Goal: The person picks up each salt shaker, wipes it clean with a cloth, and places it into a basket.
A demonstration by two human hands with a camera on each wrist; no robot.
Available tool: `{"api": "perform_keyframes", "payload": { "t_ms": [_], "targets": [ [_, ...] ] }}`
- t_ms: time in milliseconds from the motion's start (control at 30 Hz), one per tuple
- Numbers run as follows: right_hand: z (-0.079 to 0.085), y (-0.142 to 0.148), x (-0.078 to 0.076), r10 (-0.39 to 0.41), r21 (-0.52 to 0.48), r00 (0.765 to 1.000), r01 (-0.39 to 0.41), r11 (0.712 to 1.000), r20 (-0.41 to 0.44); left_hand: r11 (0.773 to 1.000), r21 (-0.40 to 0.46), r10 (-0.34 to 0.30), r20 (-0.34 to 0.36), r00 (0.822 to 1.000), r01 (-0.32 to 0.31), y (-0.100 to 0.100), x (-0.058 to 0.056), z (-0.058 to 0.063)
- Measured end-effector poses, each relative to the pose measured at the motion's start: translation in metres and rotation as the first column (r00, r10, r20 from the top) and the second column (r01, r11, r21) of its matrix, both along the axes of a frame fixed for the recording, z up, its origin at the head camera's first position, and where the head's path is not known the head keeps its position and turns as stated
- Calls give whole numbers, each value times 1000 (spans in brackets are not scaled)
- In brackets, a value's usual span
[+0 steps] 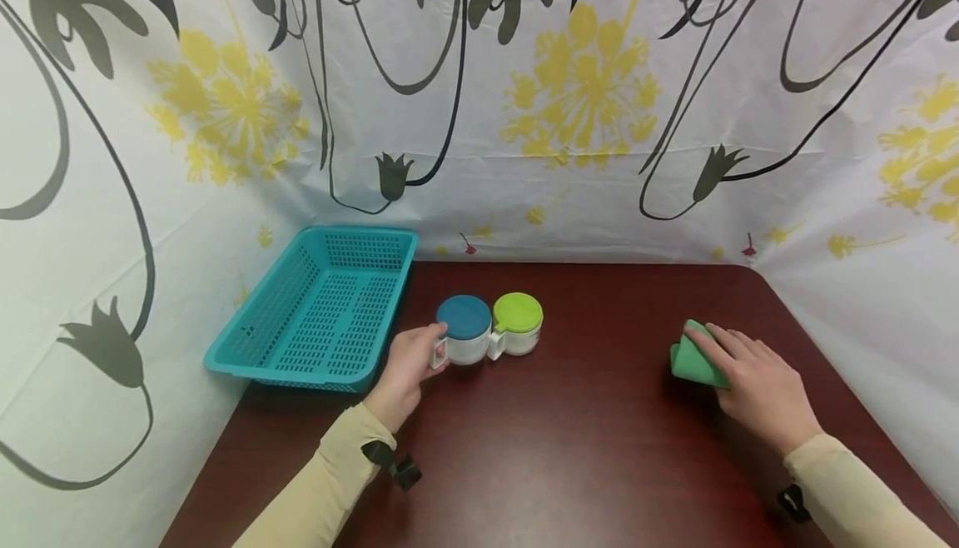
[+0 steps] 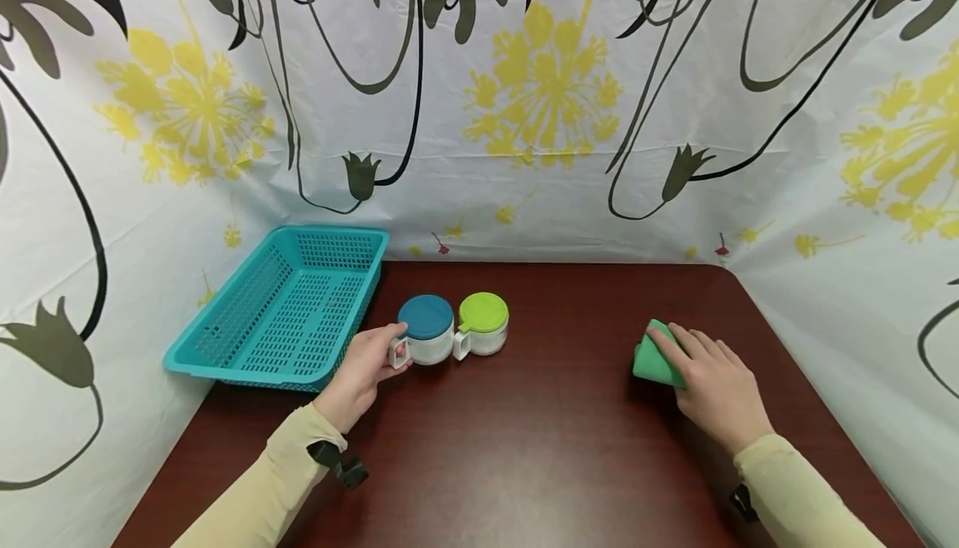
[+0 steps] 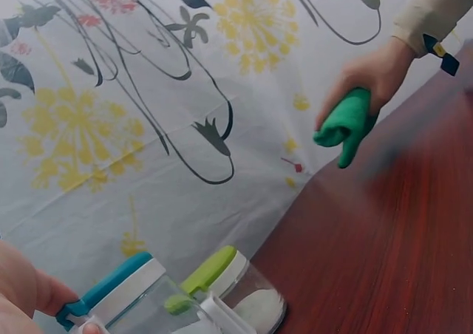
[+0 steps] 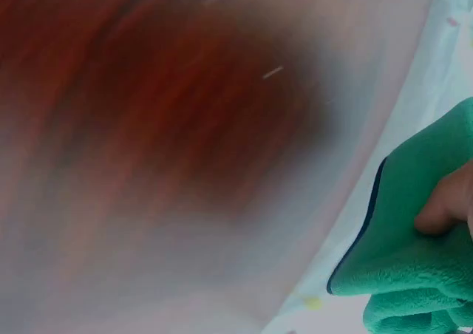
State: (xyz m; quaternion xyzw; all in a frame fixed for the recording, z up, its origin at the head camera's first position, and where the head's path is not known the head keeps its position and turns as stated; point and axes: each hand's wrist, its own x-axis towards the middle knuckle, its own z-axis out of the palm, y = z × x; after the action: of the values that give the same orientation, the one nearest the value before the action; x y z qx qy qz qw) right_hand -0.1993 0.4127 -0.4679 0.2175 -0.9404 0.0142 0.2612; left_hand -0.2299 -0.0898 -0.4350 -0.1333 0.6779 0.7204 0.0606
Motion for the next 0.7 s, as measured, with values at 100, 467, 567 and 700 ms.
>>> {"api": "perform_keyframes", "payload": {
  "t_ms": [100,467,567,700],
  "targets": [
    [7,-14,-2,30,-6,999,-31,1000,-20,1000,1,-14,-14,1000,14,1,3,2],
    [30,-71,-10,136,-36,986,-140,990,-101,1000,25,-14,-62,998,16,6,18,9],
    [36,-90,-13,167,-46,976,-174,984,-139,999,29,-30,-66,997,32,10,22,11],
    [45,-115,-14,217,-63,959,-232,971,-179,998,16,-65,-54,996,66,16,27,13]
  ]
}}
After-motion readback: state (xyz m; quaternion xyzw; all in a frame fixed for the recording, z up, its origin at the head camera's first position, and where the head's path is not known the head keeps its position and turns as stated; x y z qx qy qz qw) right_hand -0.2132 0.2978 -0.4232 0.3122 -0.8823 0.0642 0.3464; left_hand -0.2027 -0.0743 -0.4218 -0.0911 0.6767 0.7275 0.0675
